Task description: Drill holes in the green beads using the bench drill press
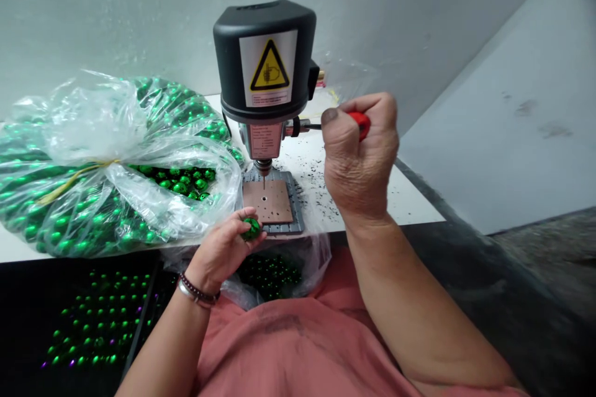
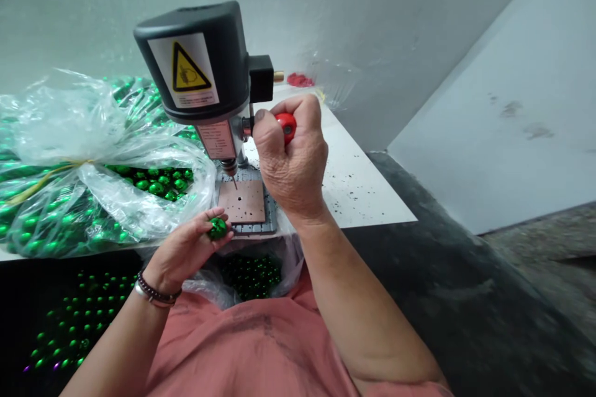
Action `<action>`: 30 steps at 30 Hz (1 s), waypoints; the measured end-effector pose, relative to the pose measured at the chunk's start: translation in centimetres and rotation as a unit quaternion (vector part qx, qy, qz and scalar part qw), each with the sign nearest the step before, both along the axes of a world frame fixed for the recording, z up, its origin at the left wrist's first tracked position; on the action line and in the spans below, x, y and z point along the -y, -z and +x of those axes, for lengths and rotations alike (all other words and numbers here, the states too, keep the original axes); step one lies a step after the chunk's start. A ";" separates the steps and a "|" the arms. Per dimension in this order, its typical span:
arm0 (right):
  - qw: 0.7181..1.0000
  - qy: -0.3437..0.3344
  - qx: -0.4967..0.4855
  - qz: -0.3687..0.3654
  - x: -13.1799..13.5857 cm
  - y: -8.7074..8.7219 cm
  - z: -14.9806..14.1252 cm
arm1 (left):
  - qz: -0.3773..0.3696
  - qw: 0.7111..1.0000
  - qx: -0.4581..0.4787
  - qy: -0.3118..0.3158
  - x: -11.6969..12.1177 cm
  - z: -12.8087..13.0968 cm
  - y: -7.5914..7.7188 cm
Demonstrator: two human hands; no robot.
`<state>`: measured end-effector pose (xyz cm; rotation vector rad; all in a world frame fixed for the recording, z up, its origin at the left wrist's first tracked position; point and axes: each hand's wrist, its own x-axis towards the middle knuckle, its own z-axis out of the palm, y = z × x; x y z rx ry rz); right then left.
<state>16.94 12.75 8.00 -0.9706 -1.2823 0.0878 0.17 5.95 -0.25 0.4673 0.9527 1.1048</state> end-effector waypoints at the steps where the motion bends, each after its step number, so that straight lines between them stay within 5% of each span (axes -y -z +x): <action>1: 1.000 0.001 -0.001 -0.002 0.0 0.0 0.0 | -0.009 0.999 0.030 -0.005 -0.2 0.0 -0.1; 8: 1.000 -0.008 -0.007 -0.011 0.1 -0.1 0.1 | -0.002 0.999 0.015 -0.046 -1.3 -0.2 0.1; 15: 1.000 -0.017 0.000 -0.010 0.1 0.0 0.2 | -0.011 0.999 -0.012 0.032 -1.7 -0.6 0.5; 23: 0.999 -0.020 -0.014 -0.024 0.4 -0.2 0.2 | 0.045 0.992 -0.117 -0.014 -2.9 -0.4 0.7; 30: 1.000 -0.014 0.006 -0.010 0.3 0.0 0.4 | 0.156 0.888 -0.433 -0.017 -5.9 -0.7 2.3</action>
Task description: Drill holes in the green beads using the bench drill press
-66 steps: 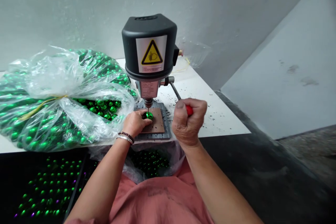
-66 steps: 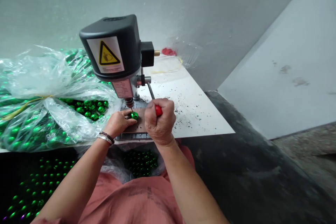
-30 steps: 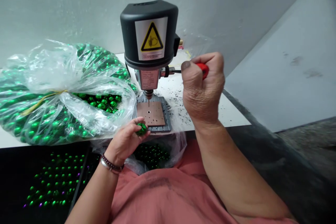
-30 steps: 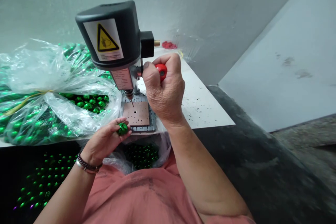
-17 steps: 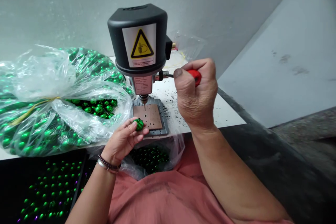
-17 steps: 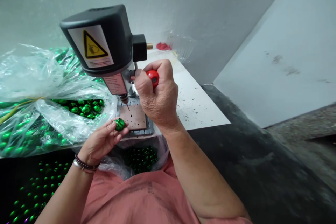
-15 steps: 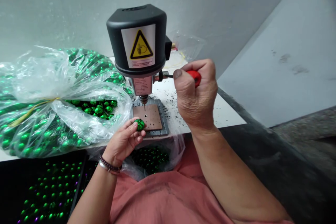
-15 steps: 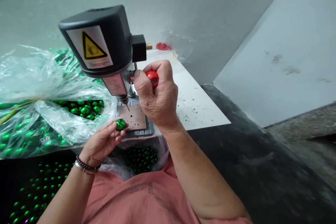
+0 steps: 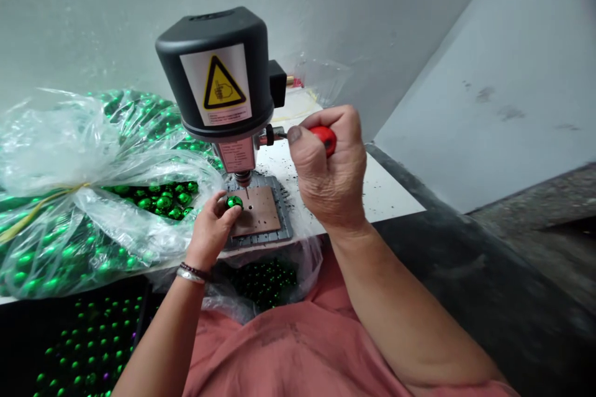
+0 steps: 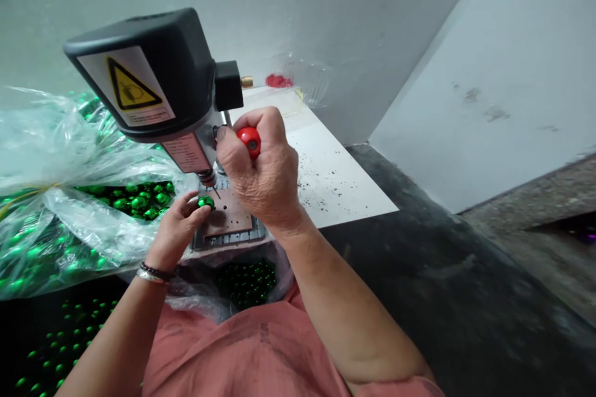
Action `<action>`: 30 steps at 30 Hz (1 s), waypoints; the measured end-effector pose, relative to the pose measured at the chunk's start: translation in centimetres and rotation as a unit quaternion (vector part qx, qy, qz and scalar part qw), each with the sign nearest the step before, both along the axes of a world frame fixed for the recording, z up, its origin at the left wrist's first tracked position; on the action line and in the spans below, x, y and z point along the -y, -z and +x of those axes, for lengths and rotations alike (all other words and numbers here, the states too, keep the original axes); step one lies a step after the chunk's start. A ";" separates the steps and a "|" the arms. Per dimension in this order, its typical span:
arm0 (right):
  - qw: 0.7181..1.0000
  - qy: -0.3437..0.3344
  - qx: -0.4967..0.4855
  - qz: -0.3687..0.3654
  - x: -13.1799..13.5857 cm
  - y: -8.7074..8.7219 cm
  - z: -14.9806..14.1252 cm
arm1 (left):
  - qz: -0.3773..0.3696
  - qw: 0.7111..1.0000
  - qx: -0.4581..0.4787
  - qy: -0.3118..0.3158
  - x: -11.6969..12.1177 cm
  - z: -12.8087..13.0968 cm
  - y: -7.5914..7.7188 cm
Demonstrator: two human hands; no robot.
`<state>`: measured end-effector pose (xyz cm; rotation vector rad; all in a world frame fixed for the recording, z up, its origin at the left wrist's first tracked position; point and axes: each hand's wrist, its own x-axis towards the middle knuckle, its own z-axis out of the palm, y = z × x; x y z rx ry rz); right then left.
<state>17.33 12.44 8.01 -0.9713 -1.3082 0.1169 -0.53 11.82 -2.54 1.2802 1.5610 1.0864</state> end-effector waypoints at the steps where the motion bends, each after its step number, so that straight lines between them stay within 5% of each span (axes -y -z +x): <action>1: 1.000 -0.001 0.002 0.000 0.0 0.0 0.0 | 0.004 1.000 -0.014 0.003 -0.4 0.0 0.3; 7: 1.000 0.001 0.005 0.000 0.1 0.1 0.0 | -0.003 0.999 -0.049 0.015 -1.3 0.8 1.4; 16: 1.000 -0.002 0.010 -0.003 0.1 0.4 0.1 | 0.004 0.987 -0.154 0.047 -1.7 1.6 0.8; 30: 0.999 0.012 0.043 0.004 0.7 0.9 0.4 | 0.019 0.978 -0.192 0.080 -1.2 1.7 0.5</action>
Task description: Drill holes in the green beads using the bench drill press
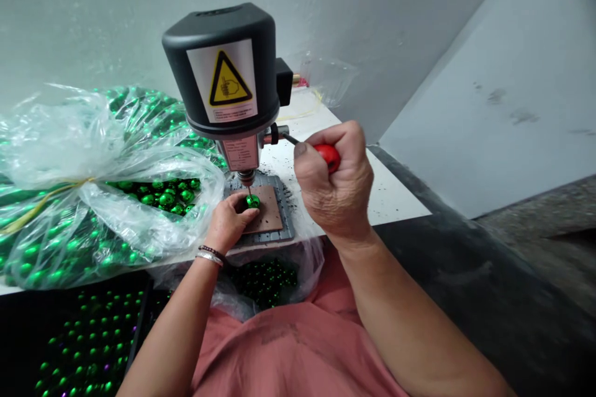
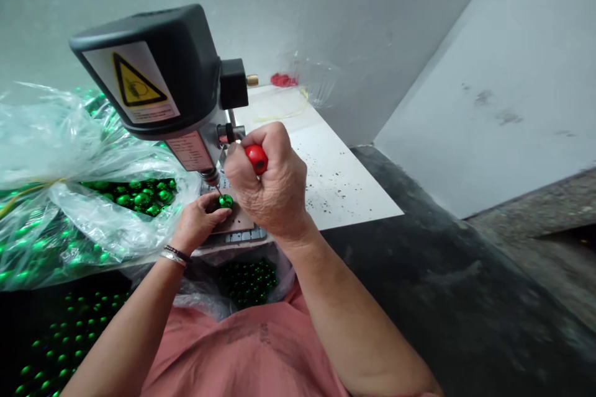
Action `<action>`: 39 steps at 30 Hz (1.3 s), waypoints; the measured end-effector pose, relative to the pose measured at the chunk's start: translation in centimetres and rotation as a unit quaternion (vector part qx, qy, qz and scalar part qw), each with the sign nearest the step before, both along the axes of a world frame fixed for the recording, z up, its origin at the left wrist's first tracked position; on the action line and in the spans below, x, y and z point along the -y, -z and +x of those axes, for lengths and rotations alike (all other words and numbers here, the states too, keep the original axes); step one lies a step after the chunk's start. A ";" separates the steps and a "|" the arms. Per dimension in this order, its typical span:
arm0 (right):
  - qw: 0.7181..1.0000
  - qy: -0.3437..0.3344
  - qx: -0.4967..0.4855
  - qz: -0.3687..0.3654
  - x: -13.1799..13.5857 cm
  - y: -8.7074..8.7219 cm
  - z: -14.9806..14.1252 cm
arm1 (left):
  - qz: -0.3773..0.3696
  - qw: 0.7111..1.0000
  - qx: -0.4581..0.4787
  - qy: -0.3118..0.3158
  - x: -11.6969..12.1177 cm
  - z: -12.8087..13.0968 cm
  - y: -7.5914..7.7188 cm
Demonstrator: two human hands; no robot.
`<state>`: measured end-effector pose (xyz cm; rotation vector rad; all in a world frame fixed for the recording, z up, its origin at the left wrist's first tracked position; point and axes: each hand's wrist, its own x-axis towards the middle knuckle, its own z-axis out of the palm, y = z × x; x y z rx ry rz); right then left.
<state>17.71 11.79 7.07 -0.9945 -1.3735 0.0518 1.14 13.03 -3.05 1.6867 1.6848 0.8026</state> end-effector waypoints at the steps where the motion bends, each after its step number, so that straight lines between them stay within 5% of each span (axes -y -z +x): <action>1: 1.000 0.009 0.007 0.004 0.1 0.1 0.0 | 0.002 1.000 -0.008 0.003 0.0 0.0 0.0; 14: 0.995 0.067 0.042 0.066 0.0 2.7 -0.3 | 0.023 0.998 -0.051 0.008 0.2 0.1 -0.6; 22: 0.996 0.024 0.003 0.087 -0.3 5.5 -0.7 | 0.021 0.999 -0.044 0.003 0.4 0.1 -0.7; 26: 0.996 0.030 -0.024 0.084 -0.4 2.9 -0.9 | 0.031 0.999 -0.016 0.012 0.3 0.1 -0.3; 32: 0.999 0.022 -0.031 -0.017 -1.4 -2.8 -0.7 | 0.032 0.998 0.045 -0.033 1.1 0.2 0.4; 39: 0.999 0.014 -0.032 -0.006 -1.7 -2.5 -0.7 | 0.030 0.991 0.131 -0.009 5.1 -0.8 -0.8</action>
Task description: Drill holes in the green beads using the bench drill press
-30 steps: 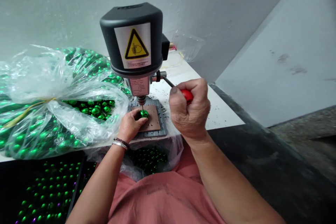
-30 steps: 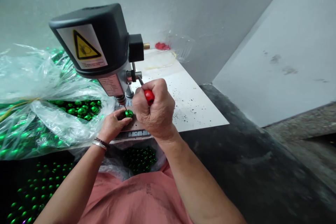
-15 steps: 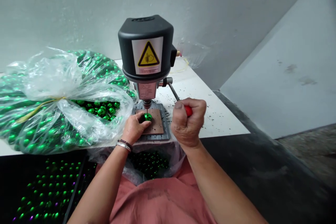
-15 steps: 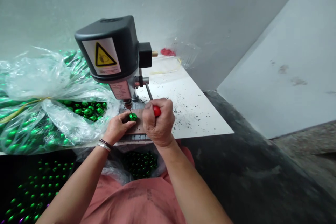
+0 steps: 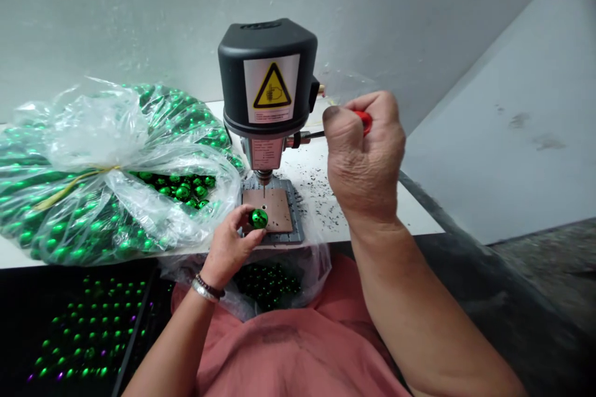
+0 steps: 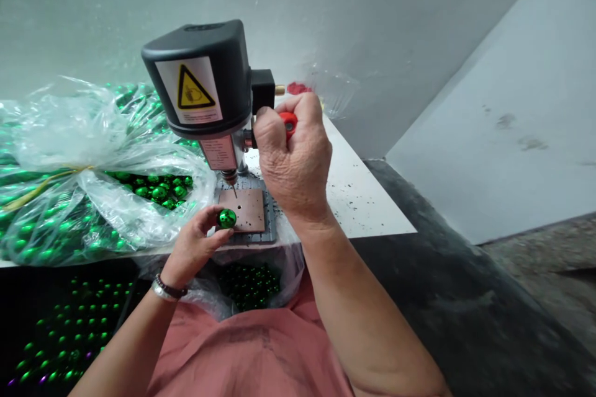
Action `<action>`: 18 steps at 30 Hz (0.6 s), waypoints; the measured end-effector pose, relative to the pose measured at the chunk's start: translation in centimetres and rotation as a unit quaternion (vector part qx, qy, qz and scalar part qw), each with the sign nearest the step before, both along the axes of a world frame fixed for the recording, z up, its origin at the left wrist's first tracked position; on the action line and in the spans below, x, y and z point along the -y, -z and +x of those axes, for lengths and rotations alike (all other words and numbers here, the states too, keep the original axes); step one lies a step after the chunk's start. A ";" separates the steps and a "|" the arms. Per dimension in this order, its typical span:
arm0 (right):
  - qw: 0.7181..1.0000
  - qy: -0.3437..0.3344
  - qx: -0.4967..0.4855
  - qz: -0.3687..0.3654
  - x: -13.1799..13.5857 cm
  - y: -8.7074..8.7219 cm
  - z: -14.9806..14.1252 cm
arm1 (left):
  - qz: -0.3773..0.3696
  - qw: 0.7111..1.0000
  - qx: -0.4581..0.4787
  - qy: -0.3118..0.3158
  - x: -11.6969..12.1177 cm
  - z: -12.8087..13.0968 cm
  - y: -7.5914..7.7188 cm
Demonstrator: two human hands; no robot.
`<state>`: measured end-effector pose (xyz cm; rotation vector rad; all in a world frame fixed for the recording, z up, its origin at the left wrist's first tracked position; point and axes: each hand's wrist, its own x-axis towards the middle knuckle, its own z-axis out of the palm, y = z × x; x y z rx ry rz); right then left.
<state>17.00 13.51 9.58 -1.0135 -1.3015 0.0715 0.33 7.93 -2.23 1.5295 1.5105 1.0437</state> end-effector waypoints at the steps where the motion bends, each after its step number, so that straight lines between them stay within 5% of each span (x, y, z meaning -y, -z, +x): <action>1: 1.000 -0.003 -0.001 0.001 0.0 0.0 0.0 | -0.010 1.000 0.025 0.014 0.6 -0.2 -0.1; 5: 1.000 -0.018 -0.017 -0.012 0.2 0.0 0.0 | -0.026 0.997 0.030 0.059 2.7 -0.8 -0.4; 10: 0.998 -0.032 -0.030 -0.039 0.2 0.3 0.1 | 0.026 0.991 -0.119 0.053 3.0 -2.7 -1.6; 13: 0.998 -0.031 -0.030 -0.041 0.2 0.5 0.1 | 0.090 0.968 -0.230 -0.051 0.7 -5.1 -2.9; 15: 0.998 -0.030 -0.032 -0.042 0.2 0.5 0.1 | 0.134 0.924 -0.339 -0.113 -1.8 -7.1 -3.6; 18: 0.998 -0.026 -0.034 -0.047 0.2 0.4 0.1 | 0.056 0.869 -0.479 -0.112 -5.9 -9.9 -3.7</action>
